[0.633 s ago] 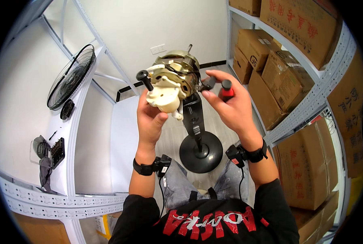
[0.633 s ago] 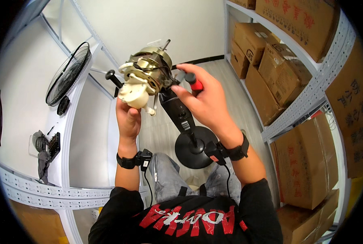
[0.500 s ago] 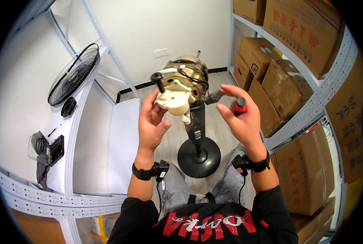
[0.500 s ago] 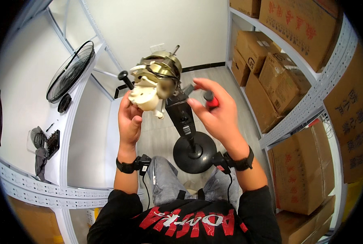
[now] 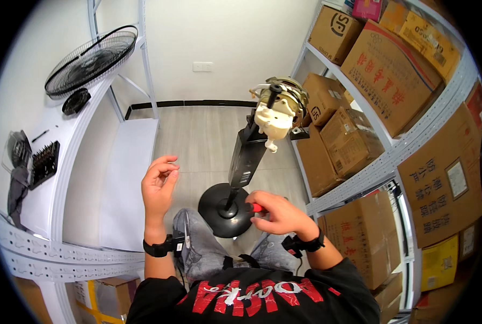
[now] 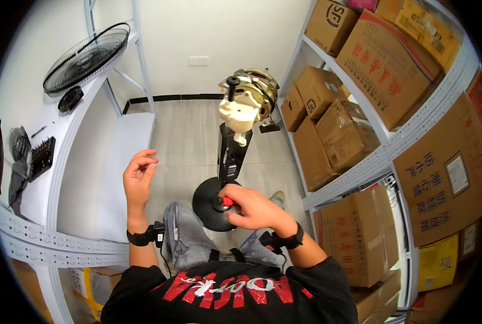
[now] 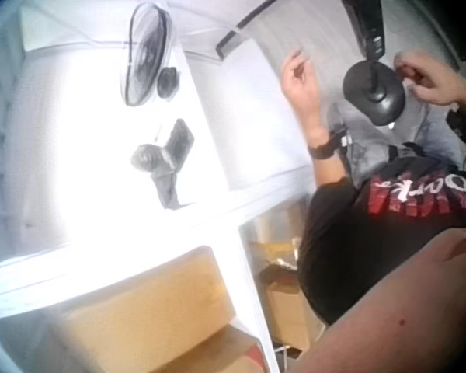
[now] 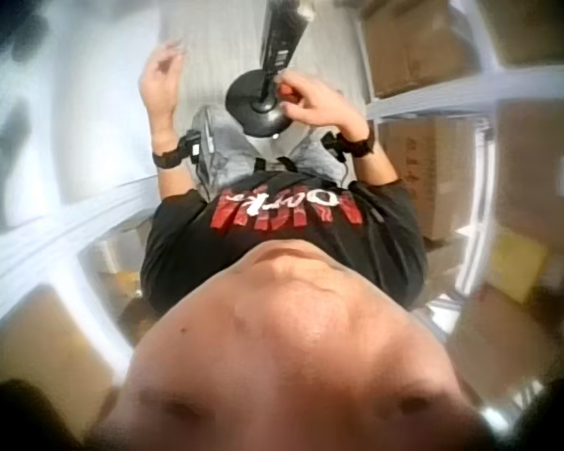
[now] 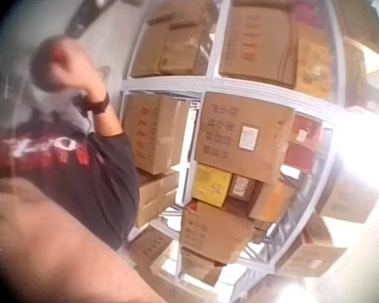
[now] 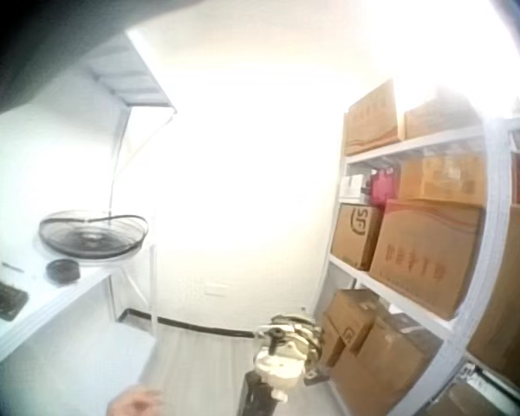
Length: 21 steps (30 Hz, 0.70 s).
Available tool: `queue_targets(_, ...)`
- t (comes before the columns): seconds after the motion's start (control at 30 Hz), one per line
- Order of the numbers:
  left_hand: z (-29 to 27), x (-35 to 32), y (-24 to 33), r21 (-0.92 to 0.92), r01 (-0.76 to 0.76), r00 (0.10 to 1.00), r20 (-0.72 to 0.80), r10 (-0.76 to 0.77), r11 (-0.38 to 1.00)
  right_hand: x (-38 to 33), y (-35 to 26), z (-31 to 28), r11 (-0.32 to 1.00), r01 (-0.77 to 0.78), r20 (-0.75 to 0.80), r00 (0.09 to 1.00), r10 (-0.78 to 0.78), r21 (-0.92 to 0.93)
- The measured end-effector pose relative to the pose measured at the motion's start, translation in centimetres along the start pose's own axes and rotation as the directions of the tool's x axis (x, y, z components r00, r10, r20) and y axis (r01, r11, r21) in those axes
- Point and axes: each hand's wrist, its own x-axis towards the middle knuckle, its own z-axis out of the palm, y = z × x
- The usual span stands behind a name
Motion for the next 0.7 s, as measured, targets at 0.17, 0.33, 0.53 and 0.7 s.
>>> queue_targets(0.17,-3.8,-2.6,-0.9,0.028,0.028,0.986,-0.164,-0.023,0.999,2.9,0.1,3.3,0.987,0.149,0.039,0.988,-0.147,-0.056)
queue_targets(0.33,-7.8,-3.8,-1.3,0.143,0.027,0.977,-0.213,0.004,0.989,4.9,0.2,5.1,0.999,-0.044,0.026,0.999,0.045,-0.031)
queue_targets(0.53,-9.5,-3.4,-0.6,0.198,0.09,0.952,-0.304,-0.026,0.976,6.3,2.2,5.7,0.984,-0.169,-0.017,0.985,0.17,0.058)
queue_targets(0.7,-10.8,-3.8,-1.3,0.341,0.098,0.959,-0.282,0.003,0.935,7.1,3.3,6.0,0.982,-0.121,-0.009,0.992,0.123,0.143)
